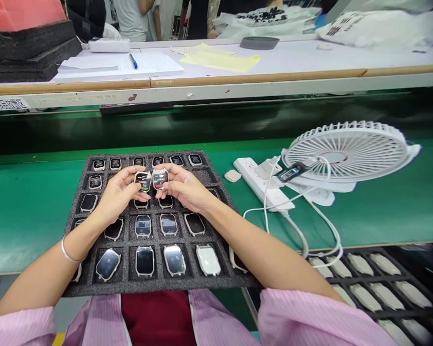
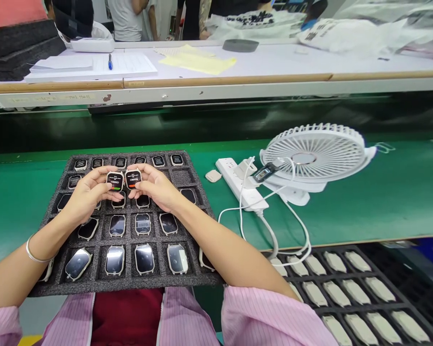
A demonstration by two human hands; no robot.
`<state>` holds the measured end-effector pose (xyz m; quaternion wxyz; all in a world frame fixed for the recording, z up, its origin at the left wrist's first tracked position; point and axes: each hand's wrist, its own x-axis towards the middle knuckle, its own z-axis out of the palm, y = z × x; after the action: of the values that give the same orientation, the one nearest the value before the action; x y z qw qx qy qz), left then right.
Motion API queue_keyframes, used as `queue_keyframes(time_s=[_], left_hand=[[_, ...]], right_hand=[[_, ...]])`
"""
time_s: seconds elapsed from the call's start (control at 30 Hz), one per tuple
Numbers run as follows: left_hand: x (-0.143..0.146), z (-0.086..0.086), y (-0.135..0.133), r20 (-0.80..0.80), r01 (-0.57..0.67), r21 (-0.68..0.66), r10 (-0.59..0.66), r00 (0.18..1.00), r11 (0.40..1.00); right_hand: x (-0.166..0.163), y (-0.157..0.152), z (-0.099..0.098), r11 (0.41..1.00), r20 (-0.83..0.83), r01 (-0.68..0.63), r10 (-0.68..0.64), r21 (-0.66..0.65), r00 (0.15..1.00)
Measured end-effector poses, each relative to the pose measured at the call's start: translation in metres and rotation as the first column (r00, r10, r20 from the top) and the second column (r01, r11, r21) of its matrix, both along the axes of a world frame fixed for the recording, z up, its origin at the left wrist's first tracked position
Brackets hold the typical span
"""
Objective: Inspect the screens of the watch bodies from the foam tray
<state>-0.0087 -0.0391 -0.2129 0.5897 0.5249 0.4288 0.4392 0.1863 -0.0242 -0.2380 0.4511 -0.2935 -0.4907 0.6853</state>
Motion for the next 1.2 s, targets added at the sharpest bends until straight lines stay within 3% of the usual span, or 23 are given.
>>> queue_keyframes(time_s=[0.23, 0.4, 0.8, 1.0, 1.2], left_hand=[[0.0, 0.0, 0.003, 0.077, -0.085, -0.135, 0.096, 0.992, 0.987], [0.001, 0.002, 0.004, 0.125, -0.102, -0.217, 0.131, 0.983, 0.971], [0.0, 0.0, 0.005, 0.124, -0.058, -0.197, 0.084, 0.989, 0.979], [0.0, -0.001, 0.006, 0.108, -0.051, -0.214, 0.076, 0.991, 0.975], [0.0, -0.006, 0.007, -0.008, -0.102, -0.091, 0.102, 0.995, 0.991]], right_hand=[[-0.003, 0.002, 0.002, 0.977, 0.003, 0.114, -0.115, -0.182, 0.993], [-0.003, 0.003, 0.005, 0.955, -0.002, 0.115, -0.12, -0.275, 0.993], [-0.004, -0.001, -0.002, 0.982, -0.036, 0.05, -0.058, -0.184, 0.998], [-0.004, -0.001, -0.002, 0.98, 0.038, 0.103, -0.098, -0.17, 0.994], [-0.002, 0.004, -0.003, 0.973, 0.049, 0.154, -0.148, -0.173, 0.988]])
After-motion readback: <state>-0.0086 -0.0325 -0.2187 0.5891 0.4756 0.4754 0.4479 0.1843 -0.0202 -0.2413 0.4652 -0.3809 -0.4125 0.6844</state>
